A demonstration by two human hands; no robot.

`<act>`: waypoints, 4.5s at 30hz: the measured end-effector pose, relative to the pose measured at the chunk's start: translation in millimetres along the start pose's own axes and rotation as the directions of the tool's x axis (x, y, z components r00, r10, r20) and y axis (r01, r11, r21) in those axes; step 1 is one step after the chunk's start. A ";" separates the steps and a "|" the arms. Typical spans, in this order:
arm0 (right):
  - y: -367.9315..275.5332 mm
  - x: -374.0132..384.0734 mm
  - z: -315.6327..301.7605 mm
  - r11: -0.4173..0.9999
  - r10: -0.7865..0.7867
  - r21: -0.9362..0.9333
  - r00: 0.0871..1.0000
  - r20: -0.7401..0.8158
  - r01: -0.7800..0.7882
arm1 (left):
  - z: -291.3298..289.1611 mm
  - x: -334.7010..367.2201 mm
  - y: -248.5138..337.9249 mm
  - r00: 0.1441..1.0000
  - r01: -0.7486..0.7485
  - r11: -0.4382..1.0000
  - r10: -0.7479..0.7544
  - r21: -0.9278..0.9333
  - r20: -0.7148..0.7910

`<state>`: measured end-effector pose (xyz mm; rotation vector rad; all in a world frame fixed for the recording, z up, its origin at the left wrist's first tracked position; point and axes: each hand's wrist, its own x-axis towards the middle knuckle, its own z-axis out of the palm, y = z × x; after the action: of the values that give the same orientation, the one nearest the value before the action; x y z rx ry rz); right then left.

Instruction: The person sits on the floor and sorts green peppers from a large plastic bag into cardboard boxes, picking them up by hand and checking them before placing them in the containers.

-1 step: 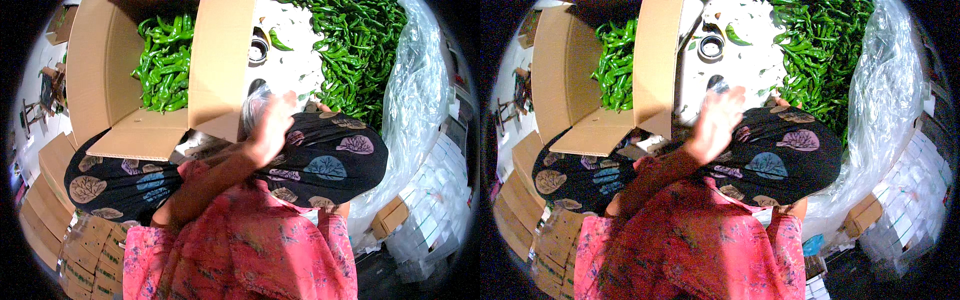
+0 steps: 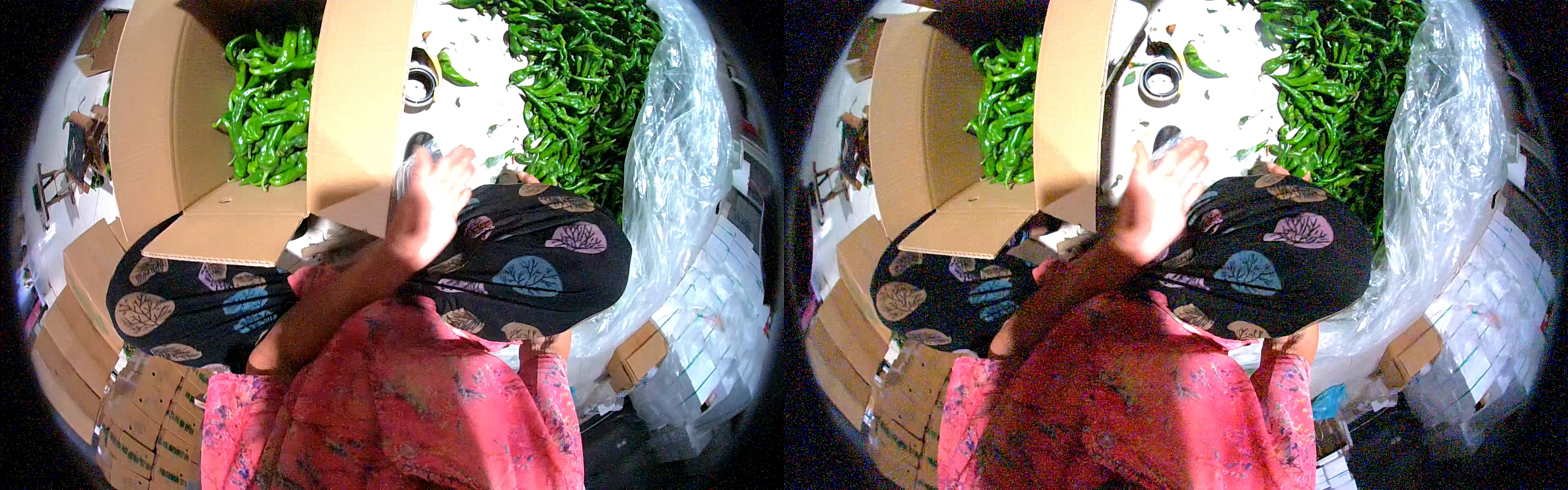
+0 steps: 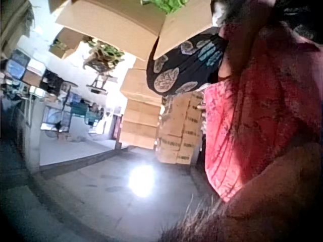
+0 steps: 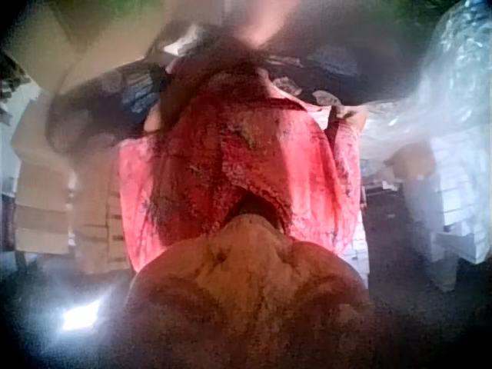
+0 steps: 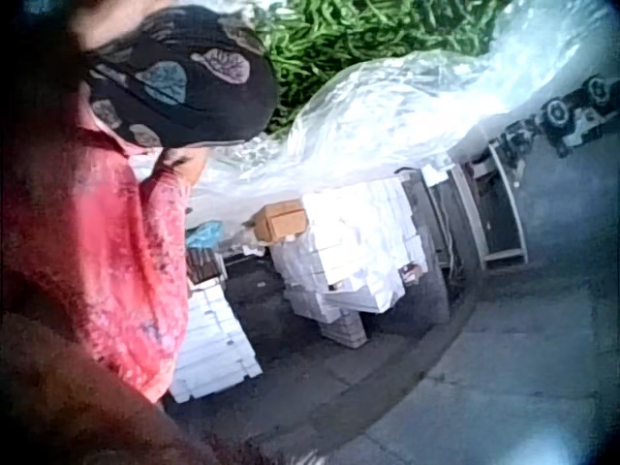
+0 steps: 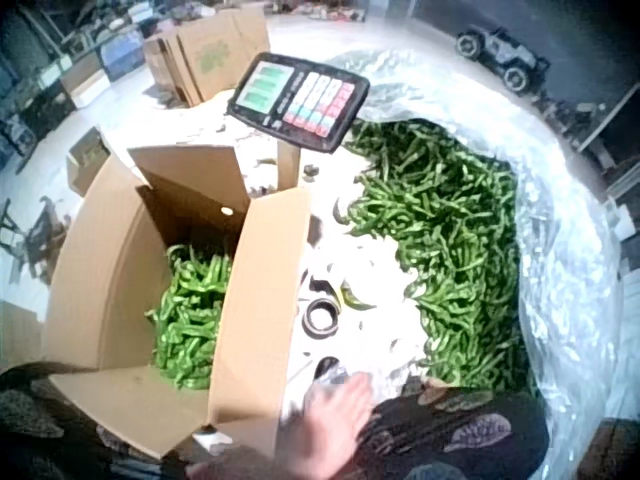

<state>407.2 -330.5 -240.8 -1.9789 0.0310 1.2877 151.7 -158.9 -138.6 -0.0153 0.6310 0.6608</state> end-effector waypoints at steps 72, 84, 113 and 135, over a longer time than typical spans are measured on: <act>-202.1 -21.6 27.2 0.912 -0.395 0.020 0.862 0.316 0.410 | 51.5 -151.9 290.4 0.842 -0.122 -0.133 0.510 0.984 0.173; 22.7 36.8 -204.9 0.823 -0.508 -0.567 0.403 -0.761 -0.032 | 58.5 -93.2 249.3 0.895 -0.007 -0.195 0.436 0.981 0.093; 224.9 -83.4 -209.7 0.045 0.605 -0.999 0.796 0.040 0.016 | 19.2 -65.3 244.8 0.973 0.132 -0.344 0.225 0.930 -0.055; 91.0 -8.2 -104.5 0.614 0.299 0.750 0.809 -0.507 0.244 | 17.9 -67.0 237.3 0.976 0.157 -0.332 0.195 0.930 -0.095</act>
<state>447.3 -461.0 -265.8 -1.4604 0.8220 0.4249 -16.4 -4.3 -44.1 1.7071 1.2953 -0.1299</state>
